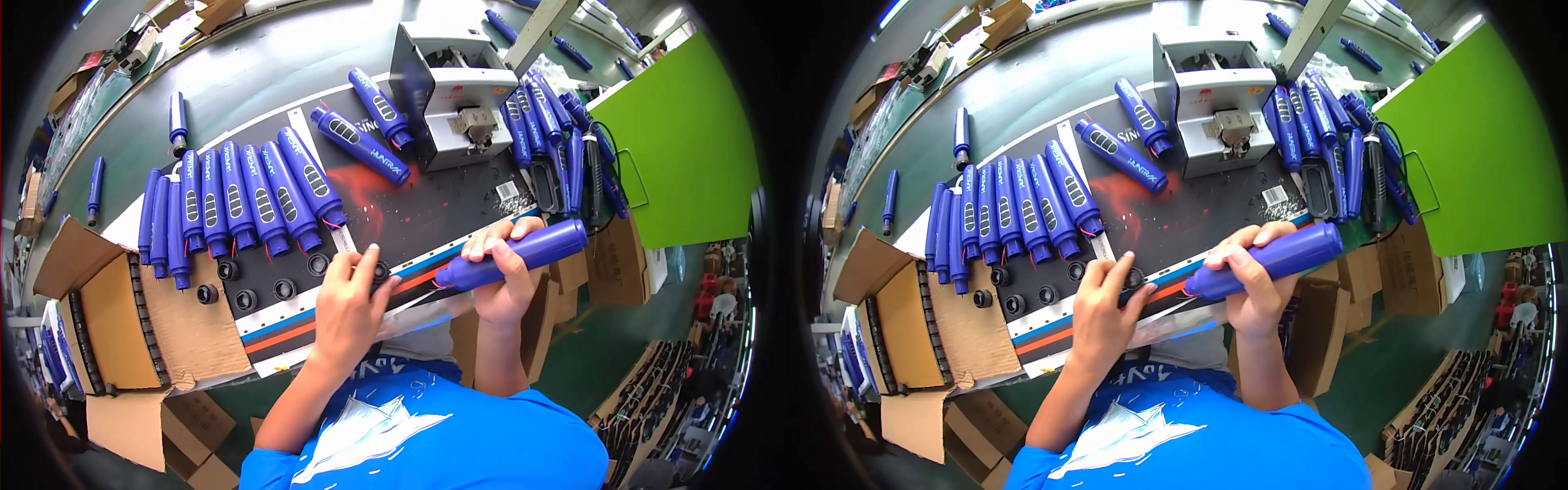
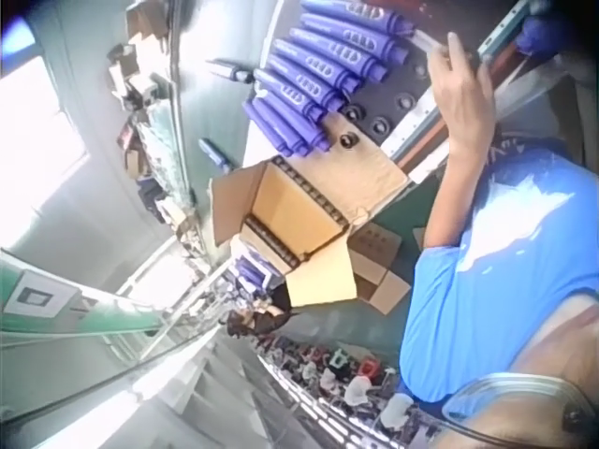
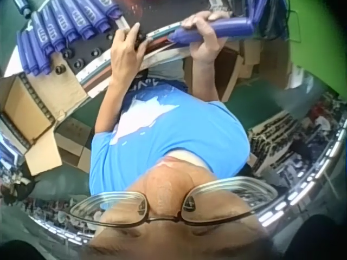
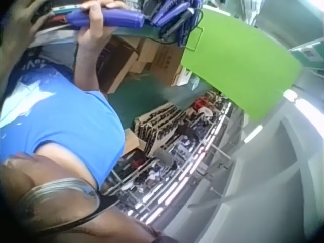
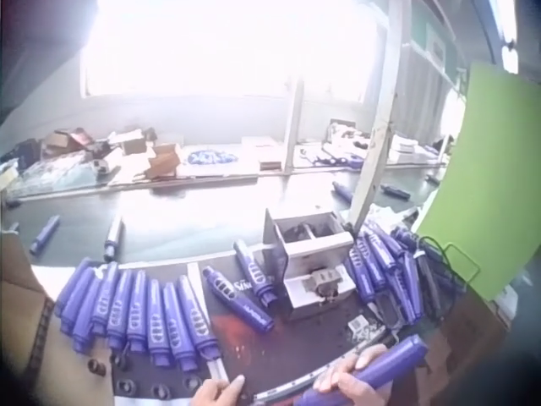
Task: The person assembles blue plastic cylindrical components by hand, securing them with screws using an electric screwdriver at a production workstation.
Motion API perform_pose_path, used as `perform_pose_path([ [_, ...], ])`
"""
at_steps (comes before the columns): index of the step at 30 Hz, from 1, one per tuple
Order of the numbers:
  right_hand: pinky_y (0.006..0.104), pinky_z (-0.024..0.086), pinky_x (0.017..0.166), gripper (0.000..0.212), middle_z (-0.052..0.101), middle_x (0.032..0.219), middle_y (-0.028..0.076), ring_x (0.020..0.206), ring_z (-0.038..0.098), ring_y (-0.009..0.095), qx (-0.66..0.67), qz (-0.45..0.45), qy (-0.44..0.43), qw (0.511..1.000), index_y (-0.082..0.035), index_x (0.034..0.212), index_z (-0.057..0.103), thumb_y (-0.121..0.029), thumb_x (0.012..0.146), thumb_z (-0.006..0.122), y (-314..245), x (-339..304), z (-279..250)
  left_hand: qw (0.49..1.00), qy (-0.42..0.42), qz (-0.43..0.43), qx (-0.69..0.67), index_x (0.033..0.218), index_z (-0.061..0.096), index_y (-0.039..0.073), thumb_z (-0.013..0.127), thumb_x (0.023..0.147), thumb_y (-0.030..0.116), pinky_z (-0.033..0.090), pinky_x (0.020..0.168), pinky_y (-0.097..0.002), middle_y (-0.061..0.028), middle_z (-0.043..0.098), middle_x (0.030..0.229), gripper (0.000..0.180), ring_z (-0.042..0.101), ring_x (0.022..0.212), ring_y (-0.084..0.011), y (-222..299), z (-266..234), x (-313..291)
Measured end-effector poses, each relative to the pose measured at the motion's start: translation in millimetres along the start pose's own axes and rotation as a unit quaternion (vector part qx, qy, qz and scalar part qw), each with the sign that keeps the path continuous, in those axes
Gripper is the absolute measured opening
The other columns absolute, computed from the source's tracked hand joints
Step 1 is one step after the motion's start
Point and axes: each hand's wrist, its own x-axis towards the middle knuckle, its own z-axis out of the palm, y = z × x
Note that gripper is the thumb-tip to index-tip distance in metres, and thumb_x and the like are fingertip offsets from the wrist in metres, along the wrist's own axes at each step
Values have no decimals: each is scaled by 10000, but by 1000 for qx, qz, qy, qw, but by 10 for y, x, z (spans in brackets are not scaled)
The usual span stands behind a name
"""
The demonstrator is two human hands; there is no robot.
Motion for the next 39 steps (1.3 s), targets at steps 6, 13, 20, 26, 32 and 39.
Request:
perform_pose_path([
  [6, 393, 540, 739, 324, 563, 816, 111, 739, 613, 214, 102, -25, -93, 990, -93, 1066, 409, 60, 875, 621, 215, -8, 309, 974, 56, -7, -218, 1279, 615, -23, 807, 819, 91, 565, 664, -332, -177, 660, 1055, 511, 690, 818, -251, 96, -165, -291],
  [13, 381, 557, 708, 422, 624, 835, 120, 734, 639, 218, -115, -93, -261, 954, -82, 1056, 451, 135, 785, 691, 336, -167, 489, 980, 90, 22, -177, 1079, 711, -21, 750, 830, -23, 576, 662, -307, -155, 720, 923, 252, 719, 766, -251, 73, -218, -329],
  [20, 395, 538, 703, 422, 596, 828, 92, 708, 623, 212, -90, -92, -219, 967, -101, 1062, 442, 128, 789, 669, 333, -177, 420, 980, 74, -12, -186, 1096, 692, -23, 749, 834, -3, 575, 791, -333, -194, 691, 1080, 269, 708, 942, -278, 148, -301, -191],
  [26, 380, 542, 679, 390, 606, 807, 92, 682, 627, 219, -82, -129, -248, 957, -92, 1054, 458, 100, 797, 680, 229, -176, 541, 967, 9, -8, -254, 1142, 708, -9, 736, 853, -4, 589, 733, -300, -166, 730, 1018, 290, 735, 831, -239, 98, -327, -219],
  [32, 360, 573, 660, 395, 617, 795, 71, 679, 659, 199, -140, -204, -282, 927, -108, 1052, 494, 64, 785, 728, 191, -159, 556, 941, -13, -94, -325, 1050, 707, -23, 722, 884, 23, 580, 691, -294, -143, 719, 903, 173, 724, 781, -213, 170, -446, -174],
  [39, 357, 560, 593, 413, 628, 777, 73, 655, 654, 218, -161, -193, -324, 912, -101, 1044, 500, 63, 757, 748, 175, -114, 519, 936, -136, -106, -308, 988, 623, -27, 692, 886, 11, 537, 659, -328, -153, 653, 884, 129, 667, 756, -250, 287, -601, -169],
])
